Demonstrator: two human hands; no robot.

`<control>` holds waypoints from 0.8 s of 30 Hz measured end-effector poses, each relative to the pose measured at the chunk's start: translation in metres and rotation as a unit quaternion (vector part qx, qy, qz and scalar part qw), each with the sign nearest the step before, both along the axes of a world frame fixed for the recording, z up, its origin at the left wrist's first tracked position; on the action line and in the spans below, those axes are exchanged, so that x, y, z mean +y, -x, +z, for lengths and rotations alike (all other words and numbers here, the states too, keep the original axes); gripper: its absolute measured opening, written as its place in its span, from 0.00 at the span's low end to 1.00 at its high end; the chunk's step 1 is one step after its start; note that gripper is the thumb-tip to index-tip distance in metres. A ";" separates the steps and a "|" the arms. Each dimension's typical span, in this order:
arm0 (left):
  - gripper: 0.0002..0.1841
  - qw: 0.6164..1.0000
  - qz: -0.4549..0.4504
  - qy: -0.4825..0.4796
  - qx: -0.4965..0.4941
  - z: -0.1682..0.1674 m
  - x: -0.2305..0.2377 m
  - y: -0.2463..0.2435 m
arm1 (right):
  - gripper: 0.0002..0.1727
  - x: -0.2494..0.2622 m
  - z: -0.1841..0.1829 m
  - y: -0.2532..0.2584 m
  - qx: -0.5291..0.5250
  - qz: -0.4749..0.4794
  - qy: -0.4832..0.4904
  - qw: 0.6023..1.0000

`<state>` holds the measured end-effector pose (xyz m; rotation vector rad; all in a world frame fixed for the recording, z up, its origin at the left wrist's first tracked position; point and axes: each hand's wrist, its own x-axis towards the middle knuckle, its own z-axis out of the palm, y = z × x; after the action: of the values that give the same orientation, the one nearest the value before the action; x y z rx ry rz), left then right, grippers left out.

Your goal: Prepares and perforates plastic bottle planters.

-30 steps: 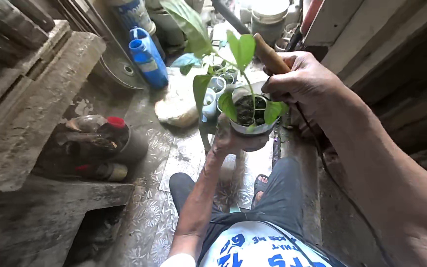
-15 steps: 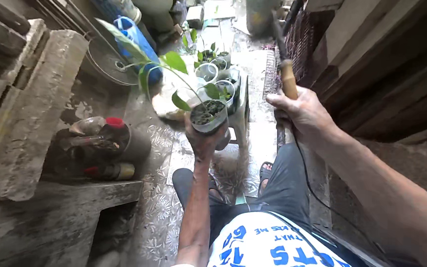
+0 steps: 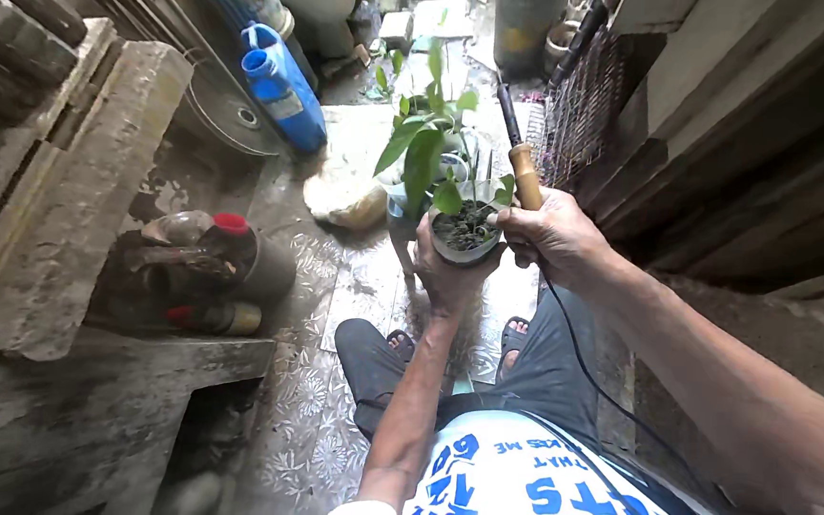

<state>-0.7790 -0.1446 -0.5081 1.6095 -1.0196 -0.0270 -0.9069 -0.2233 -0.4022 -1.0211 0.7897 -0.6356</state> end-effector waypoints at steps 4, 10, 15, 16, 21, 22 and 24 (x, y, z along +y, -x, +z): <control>0.64 1.000 -0.008 -0.008 0.000 -0.007 0.008 0.008 | 0.10 0.000 0.004 -0.008 0.051 -0.015 0.030 0.998; 0.67 0.994 -0.104 -0.015 -0.037 -0.006 0.041 -0.015 | 0.08 0.001 0.014 -0.014 0.096 0.014 0.070 0.993; 0.32 0.943 -0.312 0.022 -0.118 0.012 0.032 -0.060 | 0.10 -0.006 0.019 -0.007 0.133 0.022 0.107 0.985; 0.29 0.931 -0.345 0.011 -0.114 0.017 0.029 -0.064 | 0.10 -0.008 0.021 -0.005 0.134 0.018 0.108 0.985; 0.20 0.916 -0.391 0.009 -0.089 0.030 0.007 -0.072 | 0.13 -0.015 0.027 0.002 0.091 0.001 0.106 0.990; 0.17 0.913 -0.402 0.019 -0.072 0.034 0.003 -0.072 | 0.13 -0.017 0.028 0.003 0.082 -0.003 0.106 0.991; 0.13 0.912 -0.405 0.038 -0.052 0.047 -0.003 -0.070 | 0.12 -0.020 0.031 0.005 0.063 -0.007 0.107 0.992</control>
<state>-0.7087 -0.1472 -0.4613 1.0267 -1.6901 -0.4598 -0.9116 -0.2432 -0.3714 -1.2632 0.8530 -0.6834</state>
